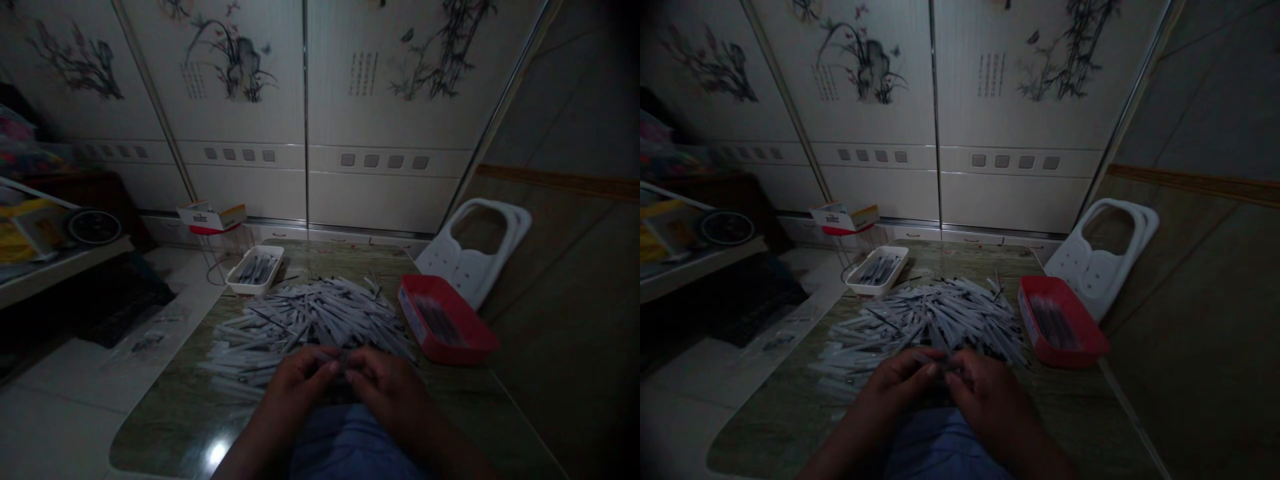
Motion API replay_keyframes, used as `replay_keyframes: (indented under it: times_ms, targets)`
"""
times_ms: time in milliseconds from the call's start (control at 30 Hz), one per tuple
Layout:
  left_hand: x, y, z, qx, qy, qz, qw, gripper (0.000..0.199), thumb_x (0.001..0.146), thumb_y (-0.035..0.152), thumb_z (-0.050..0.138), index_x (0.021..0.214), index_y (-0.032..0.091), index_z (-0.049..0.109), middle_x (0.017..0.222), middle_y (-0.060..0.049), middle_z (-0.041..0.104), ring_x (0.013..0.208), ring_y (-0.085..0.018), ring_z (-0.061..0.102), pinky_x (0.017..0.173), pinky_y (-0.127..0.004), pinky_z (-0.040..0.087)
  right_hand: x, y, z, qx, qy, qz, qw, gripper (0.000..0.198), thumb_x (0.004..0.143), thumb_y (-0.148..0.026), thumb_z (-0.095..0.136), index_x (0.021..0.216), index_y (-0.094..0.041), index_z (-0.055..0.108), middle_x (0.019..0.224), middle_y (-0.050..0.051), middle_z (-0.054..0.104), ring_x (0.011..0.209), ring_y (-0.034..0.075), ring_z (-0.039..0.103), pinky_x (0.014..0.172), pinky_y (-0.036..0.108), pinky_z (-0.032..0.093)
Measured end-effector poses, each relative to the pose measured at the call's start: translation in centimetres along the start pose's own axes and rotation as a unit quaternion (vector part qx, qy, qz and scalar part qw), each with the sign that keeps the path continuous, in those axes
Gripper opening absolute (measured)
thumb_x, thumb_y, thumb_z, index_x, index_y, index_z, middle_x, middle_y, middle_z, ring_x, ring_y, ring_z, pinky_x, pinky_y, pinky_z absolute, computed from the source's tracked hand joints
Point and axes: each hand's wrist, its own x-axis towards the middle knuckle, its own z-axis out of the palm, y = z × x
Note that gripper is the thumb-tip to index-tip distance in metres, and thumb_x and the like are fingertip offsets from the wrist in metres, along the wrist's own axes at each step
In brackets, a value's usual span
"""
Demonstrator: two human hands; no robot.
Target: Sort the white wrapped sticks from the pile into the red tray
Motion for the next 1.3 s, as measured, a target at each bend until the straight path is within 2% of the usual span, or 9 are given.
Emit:
replay_keyframes:
  times_ms: [67, 133, 267, 367, 433, 600, 1000, 1133, 1300]
  targets:
    - [0.0, 0.1, 0.4, -0.021, 0.021, 0.004, 1.0, 0.027, 0.088, 0.044, 0.067, 0.099, 0.02, 0.074, 0.096, -0.008, 0.075, 0.089, -0.022, 0.066, 0.082, -0.033, 0.05, 0.0, 0.2, -0.2, 0.022, -0.009, 0.005, 1.0, 0.017, 0.093, -0.031, 0.057, 0.104, -0.025, 0.069, 0.082, -0.001, 0.069, 0.073, 0.016, 0.064, 0.062, 0.025, 0.041]
    - [0.2, 0.2, 0.2, -0.027, 0.068, 0.012, 0.997, 0.028, 0.09, 0.046, 0.064, 0.096, 0.02, 0.073, 0.09, -0.006, 0.074, 0.081, -0.019, 0.063, 0.076, -0.03, 0.048, -0.1, 0.9, -0.8, 0.02, -0.004, 0.026, 0.999, 0.018, 0.092, -0.032, 0.058, 0.106, -0.024, 0.067, 0.076, -0.003, 0.066, 0.068, 0.015, 0.061, 0.057, 0.024, 0.037]
    - [0.6, 0.1, -1.3, -0.039, 0.182, 0.014, 0.983, 0.034, 0.092, 0.052, 0.06, 0.096, 0.019, 0.069, 0.095, -0.007, 0.074, 0.075, -0.016, 0.06, 0.068, -0.026, 0.045, -0.4, 2.8, -2.4, -0.036, -0.021, 0.052, 0.998, 0.006, 0.086, -0.021, 0.057, 0.086, -0.021, 0.063, 0.071, -0.003, 0.061, 0.066, 0.014, 0.057, 0.057, 0.024, 0.034]
    - [0.9, -0.2, -2.5, -0.08, 0.242, 0.017, 0.967, 0.034, 0.088, 0.053, 0.065, 0.094, 0.019, 0.066, 0.094, -0.006, 0.074, 0.072, -0.015, 0.06, 0.067, -0.025, 0.045, -0.7, 3.5, -3.0, -0.101, -0.071, 0.067, 0.99, 0.01, 0.077, -0.012, 0.057, 0.079, -0.02, 0.061, 0.073, -0.002, 0.064, 0.069, 0.014, 0.057, 0.057, 0.023, 0.03]
    - [1.1, -0.3, -2.9, -0.102, 0.261, 0.026, 0.96, 0.035, 0.084, 0.053, 0.069, 0.093, 0.019, 0.065, 0.091, -0.004, 0.074, 0.069, -0.014, 0.059, 0.066, -0.025, 0.044, -0.9, 3.5, -2.9, -0.145, -0.085, 0.076, 0.983, 0.014, 0.074, -0.01, 0.056, 0.078, -0.02, 0.063, 0.074, -0.001, 0.066, 0.069, 0.014, 0.057, 0.057, 0.024, 0.027]
    - [1.4, -0.4, -3.1, -0.12, 0.277, 0.023, 0.953, 0.035, 0.08, 0.052, 0.073, 0.09, 0.019, 0.065, 0.085, -0.003, 0.073, 0.068, -0.014, 0.058, 0.065, -0.025, 0.045, -1.0, 3.4, -2.1, -0.2, -0.092, 0.066, 0.973, 0.01, 0.077, -0.015, 0.057, 0.079, -0.021, 0.064, 0.076, -0.001, 0.068, 0.068, 0.014, 0.058, 0.057, 0.025, 0.024]
    - [1.1, -0.7, -3.4, -0.097, 0.265, 0.04, 0.959, 0.035, 0.084, 0.053, 0.069, 0.091, 0.019, 0.067, 0.089, -0.003, 0.073, 0.07, -0.013, 0.057, 0.066, -0.025, 0.044, -0.6, 4.0, -2.2, -0.187, -0.106, 0.095, 0.972, 0.01, 0.079, -0.014, 0.057, 0.077, -0.02, 0.065, 0.077, 0.0, 0.069, 0.071, 0.015, 0.06, 0.057, 0.025, 0.026]
    - [1.1, -0.6, -3.3, -0.084, 0.277, 0.044, 0.956, 0.038, 0.082, 0.056, 0.07, 0.091, 0.019, 0.067, 0.085, -0.003, 0.072, 0.068, -0.013, 0.057, 0.064, -0.025, 0.043, -0.5, 4.0, -2.3, -0.214, -0.1, 0.078, 0.968, 0.008, 0.086, -0.02, 0.057, 0.084, -0.02, 0.065, 0.083, 0.002, 0.07, 0.075, 0.016, 0.061, 0.06, 0.025, 0.027]
    - [1.1, -0.5, -3.3, -0.078, 0.272, 0.04, 0.958, 0.037, 0.081, 0.056, 0.071, 0.09, 0.02, 0.067, 0.081, -0.001, 0.071, 0.067, -0.014, 0.057, 0.065, -0.025, 0.043, -0.4, 4.2, -2.2, -0.229, -0.082, 0.089, 0.966, 0.009, 0.09, -0.023, 0.054, 0.087, -0.02, 0.062, 0.086, 0.003, 0.069, 0.077, 0.017, 0.061, 0.063, 0.026, 0.028]
